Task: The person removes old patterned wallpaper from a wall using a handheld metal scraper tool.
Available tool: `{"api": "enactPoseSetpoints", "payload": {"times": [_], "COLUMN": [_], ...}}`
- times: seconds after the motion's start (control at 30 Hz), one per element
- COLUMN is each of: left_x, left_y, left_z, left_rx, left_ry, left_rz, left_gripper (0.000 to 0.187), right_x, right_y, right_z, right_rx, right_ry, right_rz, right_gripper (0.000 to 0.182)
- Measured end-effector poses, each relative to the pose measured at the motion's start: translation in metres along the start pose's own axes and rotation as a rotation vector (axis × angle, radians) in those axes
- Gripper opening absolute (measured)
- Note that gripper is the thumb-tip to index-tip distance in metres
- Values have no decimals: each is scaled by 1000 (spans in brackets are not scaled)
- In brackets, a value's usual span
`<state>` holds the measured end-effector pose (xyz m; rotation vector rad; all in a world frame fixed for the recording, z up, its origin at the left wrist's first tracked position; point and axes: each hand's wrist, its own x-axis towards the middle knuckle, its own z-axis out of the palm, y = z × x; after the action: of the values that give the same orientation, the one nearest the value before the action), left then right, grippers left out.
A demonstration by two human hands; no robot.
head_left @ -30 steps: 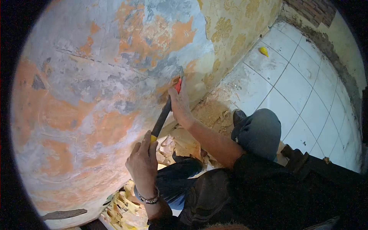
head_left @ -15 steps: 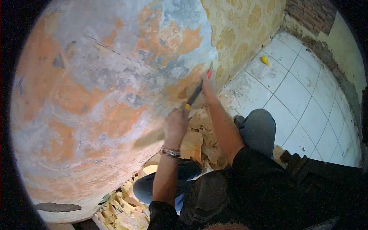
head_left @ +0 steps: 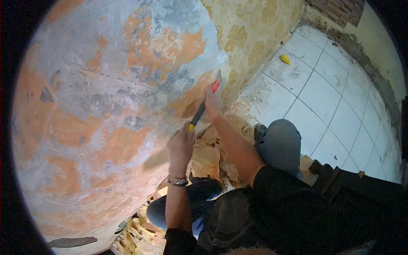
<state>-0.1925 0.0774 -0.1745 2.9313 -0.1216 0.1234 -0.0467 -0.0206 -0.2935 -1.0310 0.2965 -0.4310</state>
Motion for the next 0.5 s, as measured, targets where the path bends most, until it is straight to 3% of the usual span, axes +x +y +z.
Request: {"api": "enactPoseSetpoints", "payload": {"times": [0.07, 0.1, 0.17, 0.2, 0.27, 0.4, 0.5], "left_x": [-2, -8, -27, -31, -30, -21, -31], "left_y": [21, 27, 22, 19, 9, 7, 10], "left_z": [5, 4, -2, -4, -1, 8, -3], "left_rx": [28, 52, 44, 33, 2, -75, -104], "left_ry": [21, 35, 32, 33, -25, -58, -123], "left_rz": [32, 46, 31, 6, -80, -136, 61], "left_gripper": [35, 36, 38, 39, 42, 48, 48], "right_x": [21, 17, -3, -8, -25, 23, 37], "right_y": [30, 19, -21, -33, -42, -8, 20], "right_z": [-18, -19, -16, -11, 2, -23, -36], "right_rx": [-70, -65, -480, -482, 20, -61, 43], "right_ry": [-63, -52, -138, -128, -48, 7, -95], "right_rz": [253, 253, 354, 354, 234, 280, 251], "right_gripper": [69, 69, 66, 66, 65, 66, 70]}}
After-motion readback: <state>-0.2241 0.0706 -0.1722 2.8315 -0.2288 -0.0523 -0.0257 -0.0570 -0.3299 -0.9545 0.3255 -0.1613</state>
